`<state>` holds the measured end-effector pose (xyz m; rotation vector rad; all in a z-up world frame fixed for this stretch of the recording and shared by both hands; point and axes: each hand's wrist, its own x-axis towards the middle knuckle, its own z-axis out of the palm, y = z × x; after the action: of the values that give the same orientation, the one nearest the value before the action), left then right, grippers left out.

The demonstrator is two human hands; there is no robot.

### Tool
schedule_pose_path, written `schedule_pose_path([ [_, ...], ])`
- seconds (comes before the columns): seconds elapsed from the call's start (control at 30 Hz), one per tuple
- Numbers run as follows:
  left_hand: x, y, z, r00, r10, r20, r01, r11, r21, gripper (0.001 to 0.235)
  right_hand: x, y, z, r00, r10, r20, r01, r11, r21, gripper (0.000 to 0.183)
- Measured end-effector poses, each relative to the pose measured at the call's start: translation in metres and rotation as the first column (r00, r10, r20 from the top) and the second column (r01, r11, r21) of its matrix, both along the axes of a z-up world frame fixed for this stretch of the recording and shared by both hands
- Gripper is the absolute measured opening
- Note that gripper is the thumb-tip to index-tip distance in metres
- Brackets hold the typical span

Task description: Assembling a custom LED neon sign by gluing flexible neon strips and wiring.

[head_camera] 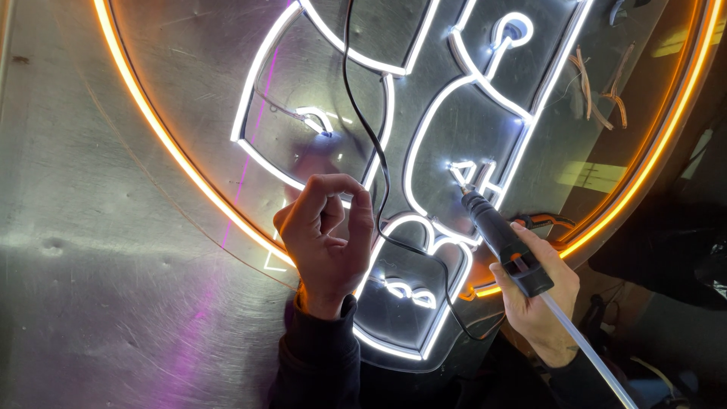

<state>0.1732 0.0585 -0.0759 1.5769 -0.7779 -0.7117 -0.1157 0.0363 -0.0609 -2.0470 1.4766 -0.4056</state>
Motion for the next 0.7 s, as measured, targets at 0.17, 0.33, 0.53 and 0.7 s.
schedule_pose_path([
  [0.17,0.0005,-0.0014,0.0015,1.000,0.005,0.009,-0.005,1.000,0.004,0.012,-0.0037,0.0009,-0.0019,1.000,0.027,-0.001,-0.027,0.999,-0.028,0.055],
  [0.33,0.0000,-0.0013,0.0008,1.000,0.005,0.003,-0.005,1.000,-0.006,0.012,-0.0028,0.0015,-0.0003,1.000,0.008,0.028,-0.008,1.000,-0.016,0.054],
  [0.53,-0.0002,-0.0009,0.0007,1.000,0.002,0.014,-0.002,1.000,-0.016,0.012,-0.0046,0.0006,0.0010,0.999,-0.019,0.026,0.019,1.000,0.015,0.053],
  [0.7,0.0013,-0.0008,0.0019,1.000,-0.007,0.008,0.007,1.000,0.001,0.012,0.0019,-0.0031,0.0070,1.000,-0.004,-0.003,0.004,1.000,0.020,0.052],
])
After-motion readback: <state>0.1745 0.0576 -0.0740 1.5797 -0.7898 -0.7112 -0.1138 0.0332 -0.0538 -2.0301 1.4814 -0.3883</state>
